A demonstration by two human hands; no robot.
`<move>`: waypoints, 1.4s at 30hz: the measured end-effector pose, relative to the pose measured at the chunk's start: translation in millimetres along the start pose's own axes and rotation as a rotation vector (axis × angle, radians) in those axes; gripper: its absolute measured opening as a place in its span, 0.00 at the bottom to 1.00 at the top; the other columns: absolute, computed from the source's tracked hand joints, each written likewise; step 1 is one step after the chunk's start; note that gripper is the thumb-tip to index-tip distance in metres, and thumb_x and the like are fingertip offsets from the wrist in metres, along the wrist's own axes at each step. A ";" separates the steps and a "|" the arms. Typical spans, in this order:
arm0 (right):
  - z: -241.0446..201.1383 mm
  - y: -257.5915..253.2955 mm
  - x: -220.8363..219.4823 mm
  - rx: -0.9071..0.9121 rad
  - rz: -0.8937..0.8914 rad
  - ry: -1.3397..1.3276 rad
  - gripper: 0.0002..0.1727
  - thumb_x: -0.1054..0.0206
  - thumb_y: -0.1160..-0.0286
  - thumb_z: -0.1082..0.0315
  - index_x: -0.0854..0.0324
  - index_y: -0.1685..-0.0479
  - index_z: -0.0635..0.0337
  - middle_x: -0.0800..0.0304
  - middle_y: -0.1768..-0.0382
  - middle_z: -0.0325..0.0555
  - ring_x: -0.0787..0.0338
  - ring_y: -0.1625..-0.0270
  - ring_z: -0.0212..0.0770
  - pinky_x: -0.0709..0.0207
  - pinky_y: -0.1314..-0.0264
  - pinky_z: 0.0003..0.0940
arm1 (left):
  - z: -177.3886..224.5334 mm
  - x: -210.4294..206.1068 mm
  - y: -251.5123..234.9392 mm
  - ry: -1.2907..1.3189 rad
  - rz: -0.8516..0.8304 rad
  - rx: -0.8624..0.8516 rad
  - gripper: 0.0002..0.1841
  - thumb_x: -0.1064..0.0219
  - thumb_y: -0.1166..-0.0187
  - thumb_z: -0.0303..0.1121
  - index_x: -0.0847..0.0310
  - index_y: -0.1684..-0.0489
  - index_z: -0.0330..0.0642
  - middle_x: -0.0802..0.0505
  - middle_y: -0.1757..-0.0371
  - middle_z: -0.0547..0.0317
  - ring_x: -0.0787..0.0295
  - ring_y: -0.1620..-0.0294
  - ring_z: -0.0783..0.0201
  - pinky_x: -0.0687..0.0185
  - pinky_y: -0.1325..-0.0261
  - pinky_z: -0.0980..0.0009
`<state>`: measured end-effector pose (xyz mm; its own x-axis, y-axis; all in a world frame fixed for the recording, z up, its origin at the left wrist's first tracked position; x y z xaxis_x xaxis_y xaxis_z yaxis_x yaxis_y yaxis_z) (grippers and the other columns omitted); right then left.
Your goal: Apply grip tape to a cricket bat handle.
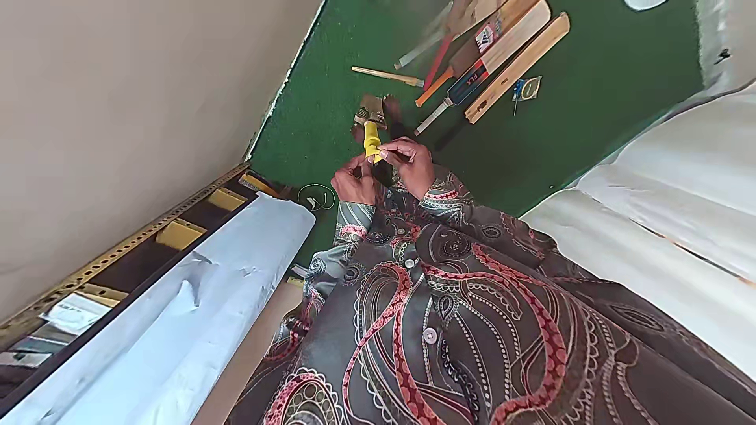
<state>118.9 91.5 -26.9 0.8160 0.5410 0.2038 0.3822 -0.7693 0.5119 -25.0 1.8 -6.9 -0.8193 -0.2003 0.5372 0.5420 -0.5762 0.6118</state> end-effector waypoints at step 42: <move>22.1 -27.2 12.5 -0.566 -0.155 -0.600 0.17 0.29 0.22 0.73 0.19 0.38 0.73 0.11 0.43 0.54 0.10 0.44 0.41 0.14 0.39 0.36 | 21.6 -42.5 -23.5 0.461 -0.192 0.154 0.27 0.34 0.24 0.24 0.27 0.22 0.35 0.18 0.27 0.42 0.13 0.37 0.55 0.13 0.36 0.59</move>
<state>128.3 111.7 -56.7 0.9257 0.2304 -0.2999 0.3640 -0.3276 0.8719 1.1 41.0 -31.6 -0.8850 -0.4506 0.1168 0.3669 -0.5208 0.7708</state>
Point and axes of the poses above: each hand's wrist, its own y-axis away from the middle knuckle, its own x-axis out of the back of the hand, z = x × y, the point moved 9 cm from there along -y, towards the middle knuckle
